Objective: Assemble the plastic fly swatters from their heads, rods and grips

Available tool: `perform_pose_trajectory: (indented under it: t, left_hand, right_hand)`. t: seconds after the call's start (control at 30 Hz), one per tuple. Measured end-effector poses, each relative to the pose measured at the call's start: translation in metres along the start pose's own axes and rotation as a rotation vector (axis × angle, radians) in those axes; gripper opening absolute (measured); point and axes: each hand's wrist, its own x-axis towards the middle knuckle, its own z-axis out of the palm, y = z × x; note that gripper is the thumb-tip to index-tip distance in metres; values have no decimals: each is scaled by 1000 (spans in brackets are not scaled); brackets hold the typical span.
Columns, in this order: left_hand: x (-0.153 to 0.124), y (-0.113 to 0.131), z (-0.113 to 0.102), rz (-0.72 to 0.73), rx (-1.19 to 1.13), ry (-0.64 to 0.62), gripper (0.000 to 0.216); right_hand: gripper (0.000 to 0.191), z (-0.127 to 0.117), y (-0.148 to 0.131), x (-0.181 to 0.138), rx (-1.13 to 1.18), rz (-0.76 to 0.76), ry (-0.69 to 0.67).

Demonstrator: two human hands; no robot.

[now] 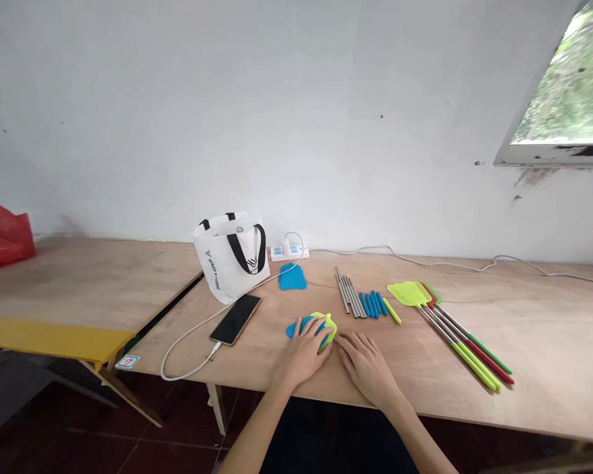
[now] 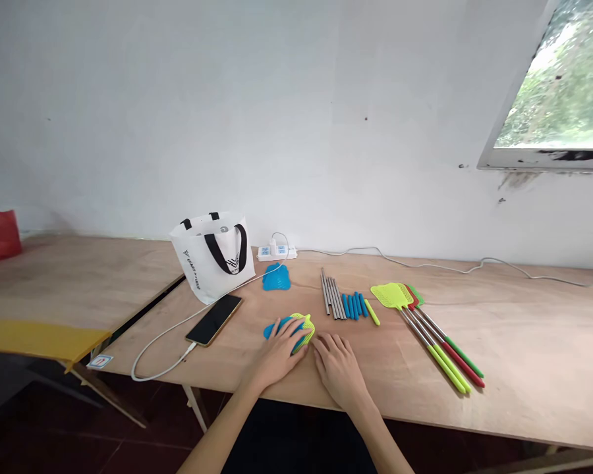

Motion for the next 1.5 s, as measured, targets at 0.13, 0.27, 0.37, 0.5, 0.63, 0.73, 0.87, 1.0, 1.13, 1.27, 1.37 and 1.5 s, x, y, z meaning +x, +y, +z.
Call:
perform_pose_trajectory:
  t: [0.13,0.27,0.37,0.5,0.63,0.73,0.87,1.0,1.13,1.27,1.37,1.5]
  left_hand:
    - [-1,-1,2,-2,-10,-1,38]
    - [0,-1,8,-20,-10,1,30]
    - [0,-2,12,-70,18,64,24]
    - [-1,-7,16,-177,70,146,24]
    - [-1,-11,19,-232,145,221,26]
    - [-1,-11,21,-225,174,249,28]
    - [-1,-9,21,-220,177,239,29]
    - [-1,-8,19,-219,177,227,30]
    - [-2,-7,17,-217,178,225,29]
    - [-1,-4,17,-251,194,216,27]
    - [-1,-5,19,-284,213,222,27]
    - [-2,-9,22,-319,264,223,34]
  right_hand:
    - [34,8,8,0,-23,39,28]
    - [40,19,30,24,-143,105,56]
    - [44,26,47,58,-248,124,-4]
    - [46,34,53,88,-314,91,-76]
    - [41,39,39,78,-334,38,-63]
    - [34,35,24,53,-336,14,-53]
    - [30,23,12,28,-299,34,-50]
    - [35,23,17,29,-340,66,38]
    - [44,33,24,37,-319,110,-23]
    - [50,32,20,26,-254,141,-48]
    - [50,21,18,8,-190,159,-45]
    - [44,5,26,-7,-61,199,-37]
